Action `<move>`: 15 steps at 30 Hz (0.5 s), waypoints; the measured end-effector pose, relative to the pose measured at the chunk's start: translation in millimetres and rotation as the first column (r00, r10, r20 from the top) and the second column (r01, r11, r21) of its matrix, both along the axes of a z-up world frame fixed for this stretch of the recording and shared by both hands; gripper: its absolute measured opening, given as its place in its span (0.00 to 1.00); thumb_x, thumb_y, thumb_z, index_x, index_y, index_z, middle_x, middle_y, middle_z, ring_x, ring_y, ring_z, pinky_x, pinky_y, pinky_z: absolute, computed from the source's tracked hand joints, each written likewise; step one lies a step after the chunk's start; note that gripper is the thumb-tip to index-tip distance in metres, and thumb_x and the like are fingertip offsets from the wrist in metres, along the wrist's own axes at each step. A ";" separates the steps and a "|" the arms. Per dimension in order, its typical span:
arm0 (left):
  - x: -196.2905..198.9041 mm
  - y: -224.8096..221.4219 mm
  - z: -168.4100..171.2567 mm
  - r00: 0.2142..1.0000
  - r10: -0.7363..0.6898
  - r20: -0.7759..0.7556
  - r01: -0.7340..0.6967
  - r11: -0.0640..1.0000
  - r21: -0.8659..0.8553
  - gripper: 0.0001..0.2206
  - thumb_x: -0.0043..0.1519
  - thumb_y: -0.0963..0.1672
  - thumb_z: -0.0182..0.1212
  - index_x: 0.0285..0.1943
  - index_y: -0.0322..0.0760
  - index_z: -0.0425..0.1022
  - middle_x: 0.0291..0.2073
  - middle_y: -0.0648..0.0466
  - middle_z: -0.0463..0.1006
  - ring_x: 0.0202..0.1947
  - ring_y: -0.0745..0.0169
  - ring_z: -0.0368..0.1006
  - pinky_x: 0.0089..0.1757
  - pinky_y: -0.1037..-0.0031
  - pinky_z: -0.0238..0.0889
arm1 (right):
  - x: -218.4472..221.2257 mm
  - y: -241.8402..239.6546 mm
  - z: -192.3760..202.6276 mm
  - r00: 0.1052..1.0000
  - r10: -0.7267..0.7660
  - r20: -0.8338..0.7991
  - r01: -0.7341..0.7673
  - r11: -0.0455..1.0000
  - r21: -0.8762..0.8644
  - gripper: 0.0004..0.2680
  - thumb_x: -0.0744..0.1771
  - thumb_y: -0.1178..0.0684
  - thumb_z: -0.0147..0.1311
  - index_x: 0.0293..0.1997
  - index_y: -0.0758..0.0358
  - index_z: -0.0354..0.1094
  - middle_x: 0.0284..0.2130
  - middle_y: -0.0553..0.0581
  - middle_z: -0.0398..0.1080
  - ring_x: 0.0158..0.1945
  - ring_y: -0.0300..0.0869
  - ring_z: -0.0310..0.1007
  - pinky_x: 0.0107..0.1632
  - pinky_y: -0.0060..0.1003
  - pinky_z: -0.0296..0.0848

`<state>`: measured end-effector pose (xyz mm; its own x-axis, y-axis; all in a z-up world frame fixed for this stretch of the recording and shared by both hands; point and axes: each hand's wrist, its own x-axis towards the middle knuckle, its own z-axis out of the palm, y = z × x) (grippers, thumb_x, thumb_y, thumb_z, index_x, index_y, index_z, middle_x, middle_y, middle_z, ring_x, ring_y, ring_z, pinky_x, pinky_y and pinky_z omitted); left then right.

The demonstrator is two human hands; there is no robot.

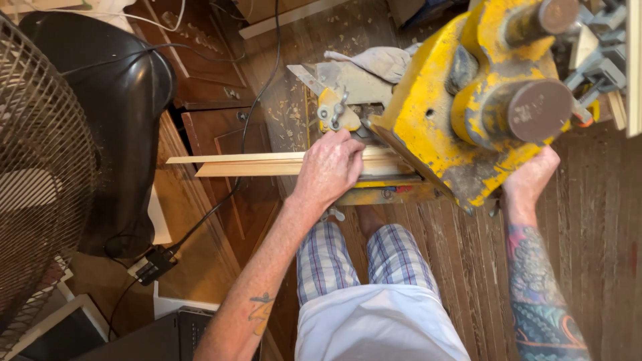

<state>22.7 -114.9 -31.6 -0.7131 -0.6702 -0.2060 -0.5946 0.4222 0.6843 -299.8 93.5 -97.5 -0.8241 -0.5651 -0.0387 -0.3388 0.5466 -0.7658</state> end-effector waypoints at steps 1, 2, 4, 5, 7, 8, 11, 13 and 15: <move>4.0 6.5 2.1 1.000 -0.012 -0.004 0.012 1.000 0.003 0.08 0.65 0.43 0.58 0.44 0.43 0.84 0.32 0.56 0.75 0.39 0.62 0.75 0.44 0.69 0.74 | 3.0 1.0 5.7 1.000 -0.012 -0.004 0.012 1.000 0.003 0.09 0.70 0.60 0.56 0.31 0.59 0.61 0.30 0.44 0.58 0.39 0.35 0.54 0.36 0.40 0.57; 5.6 6.0 3.7 0.996 -0.076 -0.043 0.068 0.986 -0.153 0.07 0.63 0.45 0.61 0.44 0.40 0.82 0.33 0.54 0.73 0.38 0.57 0.72 0.43 0.65 0.70 | 4.4 -3.7 10.0 0.999 -0.054 0.003 0.054 0.999 -0.005 0.10 0.70 0.60 0.56 0.29 0.58 0.60 0.30 0.42 0.58 0.38 0.34 0.53 0.35 0.40 0.55; 5.6 4.2 5.0 0.983 -0.161 -0.083 0.126 0.938 -0.322 0.09 0.61 0.46 0.65 0.45 0.37 0.80 0.34 0.52 0.71 0.36 0.51 0.68 0.42 0.62 0.67 | 6.7 -12.2 20.8 0.994 -0.114 0.000 0.114 0.993 -0.028 0.12 0.70 0.59 0.56 0.27 0.56 0.59 0.30 0.40 0.57 0.38 0.32 0.51 0.33 0.39 0.54; 4.6 3.4 3.3 0.989 -0.141 -0.048 0.122 0.950 -0.287 0.09 0.62 0.47 0.65 0.44 0.40 0.80 0.34 0.54 0.71 0.36 0.51 0.69 0.37 0.59 0.67 | 8.5 -15.5 25.9 0.992 -0.120 -0.027 0.120 0.993 -0.013 0.14 0.71 0.59 0.52 0.25 0.55 0.52 0.28 0.40 0.52 0.35 0.32 0.48 0.33 0.39 0.49; 5.3 1.3 5.3 0.991 -0.132 0.001 0.129 0.961 -0.244 0.08 0.62 0.48 0.65 0.43 0.43 0.79 0.34 0.55 0.70 0.36 0.51 0.70 0.32 0.57 0.68 | 7.0 -16.6 23.2 0.990 -0.137 -0.041 0.137 0.990 0.010 0.17 0.72 0.58 0.49 0.23 0.53 0.45 0.25 0.40 0.47 0.32 0.32 0.44 0.32 0.40 0.45; 6.6 1.8 9.8 0.991 -0.131 -0.003 0.127 0.968 -0.217 0.09 0.64 0.48 0.64 0.45 0.40 0.81 0.34 0.54 0.73 0.34 0.52 0.71 0.31 0.57 0.69 | 4.5 -10.9 16.8 0.989 -0.112 -0.100 0.114 0.993 0.010 0.16 0.71 0.59 0.47 0.24 0.54 0.44 0.25 0.41 0.46 0.32 0.33 0.45 0.33 0.43 0.44; 9.1 8.3 14.7 0.995 -0.101 -0.023 0.097 0.985 -0.145 0.12 0.66 0.48 0.62 0.48 0.36 0.84 0.33 0.52 0.76 0.33 0.53 0.73 0.31 0.57 0.71 | 11.4 -5.2 18.1 0.985 -0.110 -0.130 0.115 0.993 0.029 0.17 0.74 0.55 0.46 0.23 0.56 0.47 0.23 0.44 0.47 0.32 0.34 0.47 0.34 0.45 0.47; 1.4 2.1 7.9 0.996 -0.069 -0.049 0.063 0.992 -0.113 0.13 0.66 0.48 0.61 0.47 0.35 0.85 0.33 0.53 0.77 0.33 0.54 0.73 0.32 0.56 0.72 | 4.5 -16.1 20.0 0.985 -0.133 -0.113 0.137 0.990 0.030 0.21 0.77 0.49 0.48 0.22 0.57 0.50 0.21 0.44 0.50 0.31 0.34 0.48 0.34 0.44 0.50; 7.1 10.9 -2.3 0.995 -0.047 -0.092 0.033 0.988 -0.153 0.12 0.66 0.47 0.65 0.48 0.33 0.85 0.33 0.50 0.80 0.33 0.57 0.76 0.31 0.65 0.76 | 5.5 -8.4 15.8 0.983 -0.109 -0.151 0.120 0.990 0.068 0.22 0.77 0.49 0.48 0.22 0.58 0.51 0.19 0.47 0.50 0.30 0.34 0.50 0.33 0.45 0.50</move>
